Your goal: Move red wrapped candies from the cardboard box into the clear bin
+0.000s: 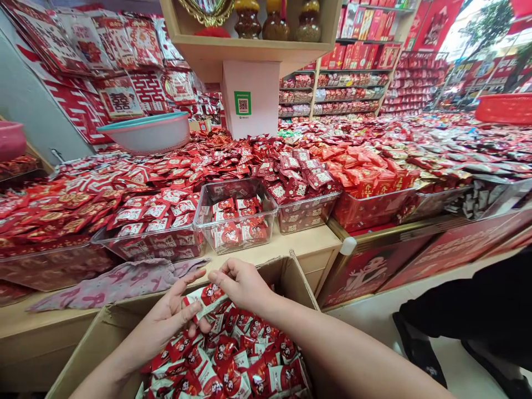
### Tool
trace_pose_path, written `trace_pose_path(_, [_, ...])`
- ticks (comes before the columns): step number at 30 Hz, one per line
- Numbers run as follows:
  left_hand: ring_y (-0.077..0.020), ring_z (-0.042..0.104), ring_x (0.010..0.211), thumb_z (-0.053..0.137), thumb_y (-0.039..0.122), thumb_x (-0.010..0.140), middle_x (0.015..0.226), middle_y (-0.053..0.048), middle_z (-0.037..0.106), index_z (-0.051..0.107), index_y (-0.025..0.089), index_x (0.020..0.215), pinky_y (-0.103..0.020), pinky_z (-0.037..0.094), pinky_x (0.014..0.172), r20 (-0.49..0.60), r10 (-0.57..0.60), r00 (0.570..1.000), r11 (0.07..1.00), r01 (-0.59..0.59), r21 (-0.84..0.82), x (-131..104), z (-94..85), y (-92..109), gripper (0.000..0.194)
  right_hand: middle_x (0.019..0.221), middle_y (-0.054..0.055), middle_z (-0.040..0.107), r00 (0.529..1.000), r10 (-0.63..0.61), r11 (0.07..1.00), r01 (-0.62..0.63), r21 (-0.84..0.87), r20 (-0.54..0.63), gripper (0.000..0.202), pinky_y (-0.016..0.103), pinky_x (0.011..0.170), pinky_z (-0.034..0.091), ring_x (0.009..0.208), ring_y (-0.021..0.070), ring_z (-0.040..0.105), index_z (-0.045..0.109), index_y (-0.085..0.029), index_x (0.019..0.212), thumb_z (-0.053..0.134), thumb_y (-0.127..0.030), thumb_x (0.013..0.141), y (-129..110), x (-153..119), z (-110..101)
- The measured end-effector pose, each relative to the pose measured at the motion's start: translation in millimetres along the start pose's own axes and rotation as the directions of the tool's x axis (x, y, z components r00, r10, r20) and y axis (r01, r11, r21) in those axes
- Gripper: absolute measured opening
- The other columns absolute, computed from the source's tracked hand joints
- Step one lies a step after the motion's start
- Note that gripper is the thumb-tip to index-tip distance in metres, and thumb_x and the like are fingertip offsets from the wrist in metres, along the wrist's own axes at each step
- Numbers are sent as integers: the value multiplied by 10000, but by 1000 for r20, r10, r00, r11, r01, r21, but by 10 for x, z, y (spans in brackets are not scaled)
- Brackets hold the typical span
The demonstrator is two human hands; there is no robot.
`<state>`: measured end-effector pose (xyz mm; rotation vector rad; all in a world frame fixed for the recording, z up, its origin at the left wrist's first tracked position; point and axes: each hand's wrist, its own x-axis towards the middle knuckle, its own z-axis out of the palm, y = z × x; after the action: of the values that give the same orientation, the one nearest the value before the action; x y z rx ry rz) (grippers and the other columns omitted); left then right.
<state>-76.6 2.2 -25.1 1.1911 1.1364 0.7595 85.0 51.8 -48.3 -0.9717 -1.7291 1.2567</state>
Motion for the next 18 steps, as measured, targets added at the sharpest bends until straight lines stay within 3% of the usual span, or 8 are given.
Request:
trace_pose_path(3, [-131, 590, 565, 569, 420, 694, 696, -17, 640, 213, 189, 1258, -225, 402, 515, -118, 12, 993, 1000, -14, -17, 34, -74, -39, 706, 567, -28, 445, 997, -67, 994, 70, -87, 30, 273, 189, 486, 316, 520, 65, 370, 500, -142, 654, 497, -396, 754, 18, -20, -32])
trace_pose_path(6, [-157, 618, 636, 498, 493, 720, 824, -59, 638, 279, 202, 1235, -283, 445, 592, -189, -113, 976, 983, 83, -161, 40, -65, -29, 631, 633, 13, 508, 937, -348, 892, 325, -315, -19, 228, 226, 589, 355, 621, 101, 427, 561, -156, 692, 477, -346, 785, 0, -61, -25])
trace_pose_path(9, [-161, 617, 724, 447, 474, 764, 889, -64, 637, 288, 231, 1253, -313, 455, 682, -120, -153, 981, 923, 98, -371, 11, 22, 27, 569, 760, 56, 559, 851, -512, 730, 502, -464, 115, 198, 260, 659, 365, 733, 136, 449, 596, -184, 821, 466, -331, 793, -26, -129, 18])
trace_pose_path(11, [-156, 605, 787, 528, 379, 743, 956, -40, 628, 262, 283, 1268, -294, 456, 710, -153, -84, 985, 905, 12, -425, -10, 71, 59, 596, 834, 62, 563, 824, -524, 712, 562, -422, 213, 225, 267, 691, 373, 779, 144, 459, 592, -188, 836, 533, -383, 740, -43, -168, 45])
trace_pose_path(13, [-157, 590, 846, 592, 306, 704, 1042, -24, 602, 243, 323, 1274, -274, 455, 732, -213, -19, 977, 918, -68, -391, -22, 86, 71, 668, 863, 57, 556, 840, -500, 772, 542, -333, 209, 258, 271, 734, 375, 822, 146, 470, 586, -183, 807, 576, -415, 696, -54, -179, 61])
trace_pose_path(14, [-163, 582, 868, 603, 308, 693, 1072, -23, 589, 237, 330, 1278, -271, 455, 738, -226, 5, 974, 931, -87, -354, -25, 82, 69, 691, 857, 54, 552, 872, -464, 819, 490, -300, 159, 255, 272, 740, 377, 826, 144, 474, 583, -181, 806, 570, -413, 702, -53, -170, 65])
trace_pose_path(16, [-181, 574, 891, 608, 336, 681, 1090, -27, 580, 215, 335, 1293, -274, 459, 732, -214, 39, 976, 962, -95, -257, -27, 64, 51, 727, 837, 49, 545, 944, -329, 917, 321, -236, 8, 252, 264, 709, 388, 791, 132, 482, 564, -177, 902, 519, -375, 752, -36, -131, 70])
trace_pose_path(18, [-184, 583, 849, 620, 351, 663, 1039, -29, 602, 191, 329, 1309, -271, 467, 696, -183, 46, 982, 985, -75, -156, -29, 51, 22, 776, 811, 43, 548, 987, -154, 981, 148, -126, -36, 323, 246, 638, 397, 712, 116, 486, 526, -162, 1008, 491, -376, 768, -1, -80, 79])
